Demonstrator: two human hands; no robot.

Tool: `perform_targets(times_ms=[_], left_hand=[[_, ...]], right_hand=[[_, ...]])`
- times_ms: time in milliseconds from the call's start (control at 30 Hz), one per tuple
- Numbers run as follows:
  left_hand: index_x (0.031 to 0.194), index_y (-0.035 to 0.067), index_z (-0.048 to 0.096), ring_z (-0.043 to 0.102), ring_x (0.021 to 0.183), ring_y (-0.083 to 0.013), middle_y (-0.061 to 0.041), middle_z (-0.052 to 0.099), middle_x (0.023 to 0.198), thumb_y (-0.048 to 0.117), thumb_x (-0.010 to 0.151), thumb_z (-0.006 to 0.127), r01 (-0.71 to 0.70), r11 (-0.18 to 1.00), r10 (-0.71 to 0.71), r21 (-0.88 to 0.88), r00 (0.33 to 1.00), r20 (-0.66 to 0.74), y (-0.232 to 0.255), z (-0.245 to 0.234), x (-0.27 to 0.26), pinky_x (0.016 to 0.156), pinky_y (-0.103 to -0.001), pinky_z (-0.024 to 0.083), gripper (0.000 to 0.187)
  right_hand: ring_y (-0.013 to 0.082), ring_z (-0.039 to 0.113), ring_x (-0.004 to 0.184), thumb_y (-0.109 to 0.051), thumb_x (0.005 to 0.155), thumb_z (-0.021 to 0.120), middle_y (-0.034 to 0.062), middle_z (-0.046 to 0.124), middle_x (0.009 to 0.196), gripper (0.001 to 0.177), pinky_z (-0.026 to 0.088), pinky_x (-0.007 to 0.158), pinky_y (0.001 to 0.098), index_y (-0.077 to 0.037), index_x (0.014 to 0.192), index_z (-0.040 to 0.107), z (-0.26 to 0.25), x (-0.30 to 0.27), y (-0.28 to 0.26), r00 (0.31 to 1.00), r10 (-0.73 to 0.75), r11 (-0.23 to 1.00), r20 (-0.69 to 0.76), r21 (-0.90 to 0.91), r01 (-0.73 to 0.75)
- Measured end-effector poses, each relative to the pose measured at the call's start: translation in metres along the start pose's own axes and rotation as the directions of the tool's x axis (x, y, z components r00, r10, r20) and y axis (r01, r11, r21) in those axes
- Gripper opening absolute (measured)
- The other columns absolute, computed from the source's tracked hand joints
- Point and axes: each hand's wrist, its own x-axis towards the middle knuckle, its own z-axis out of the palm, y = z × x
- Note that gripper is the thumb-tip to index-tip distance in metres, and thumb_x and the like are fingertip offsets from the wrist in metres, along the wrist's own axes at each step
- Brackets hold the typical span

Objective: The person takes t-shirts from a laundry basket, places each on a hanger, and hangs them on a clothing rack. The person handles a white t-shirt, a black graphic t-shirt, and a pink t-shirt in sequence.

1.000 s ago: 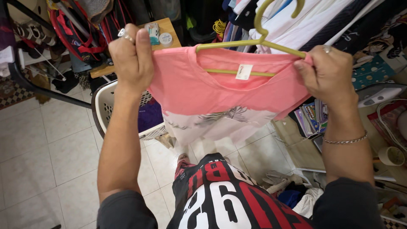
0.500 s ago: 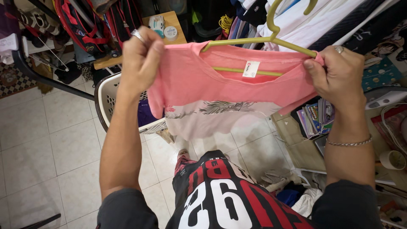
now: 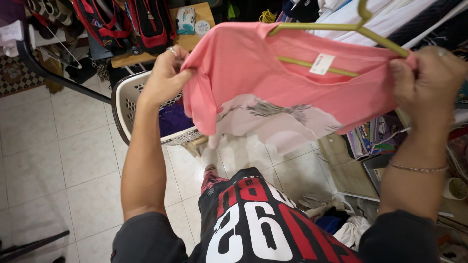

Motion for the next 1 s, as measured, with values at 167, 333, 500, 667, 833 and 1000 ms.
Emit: perform_targets(times_ms=[167,333,500,667,833,1000], left_hand=[[0.104,0.002,0.06,0.053,0.072,-0.0083,-0.001,0.058,0.081,0.004,0.103,0.058,-0.061,0.993,0.091,0.099,0.939,-0.333,-0.027,-0.002,0.002,0.063,-0.025,0.043,0.002],[0.105,0.004,0.052,0.056,0.07,-0.0066,0.003,0.055,0.086,0.014,0.107,0.054,-0.111,0.992,0.082,-0.058,0.925,-0.37,-0.063,0.02,-0.004,0.058,-0.024,0.051,0.011],[0.101,0.004,0.063,0.062,0.07,-0.012,-0.007,0.064,0.084,0.038,0.103,0.059,0.301,0.923,-0.38,-0.241,0.819,-0.431,-0.127,0.073,-0.012,0.061,-0.03,0.053,0.033],[0.107,0.007,0.067,0.068,0.087,-0.0153,-0.002,0.077,0.093,0.066,0.093,0.043,0.6,0.437,-0.716,-0.67,0.683,0.145,-0.177,0.129,-0.003,0.08,-0.035,0.051,0.065],[0.106,0.005,0.071,0.064,0.078,-0.0176,-0.004,0.068,0.086,0.045,0.097,0.06,0.437,0.403,-0.597,-0.804,0.792,0.13,-0.203,0.141,-0.002,0.076,-0.033,0.053,0.042],[0.113,0.007,0.075,0.057,0.075,-0.0069,0.002,0.073,0.093,0.027,0.101,0.058,0.197,0.92,-0.357,-0.34,0.782,-0.512,-0.214,0.123,-0.054,0.065,-0.026,0.046,0.028]], right_hand=[[0.025,0.052,0.081,-0.018,0.111,0.064,0.0103,0.055,0.091,0.022,0.041,0.076,0.0344,-0.001,0.099,0.056,-0.003,-0.023,0.023,0.998,0.067,0.997,0.002,-0.036,-0.067],[0.0157,0.047,0.079,-0.018,0.114,0.059,0.0087,0.051,0.094,0.022,0.038,0.073,0.0283,0.003,0.109,0.056,-0.004,-0.04,0.042,0.967,0.252,0.963,0.03,0.094,-0.253],[0.0115,0.044,0.078,-0.021,0.115,0.055,0.0039,0.051,0.096,0.026,0.037,0.072,0.0256,0.004,0.116,0.057,-0.008,-0.047,0.055,0.94,0.342,0.914,0.019,0.224,-0.337],[0.0115,0.043,0.079,-0.022,0.118,0.057,0.0039,0.051,0.096,0.027,0.037,0.074,0.0256,0.005,0.118,0.057,-0.006,-0.053,0.061,0.933,0.36,0.893,0.005,0.288,-0.346],[0.0118,0.047,0.086,-0.019,0.116,0.057,0.0053,0.053,0.102,0.026,0.041,0.081,0.0246,0.006,0.119,0.057,-0.008,-0.06,0.058,0.945,0.327,0.92,-0.01,0.23,-0.317],[0.0126,0.046,0.079,-0.02,0.12,0.062,0.0062,0.051,0.098,0.029,0.038,0.072,0.0258,0.007,0.113,0.057,-0.014,-0.059,0.045,0.943,0.334,0.926,-0.009,0.188,-0.326]])
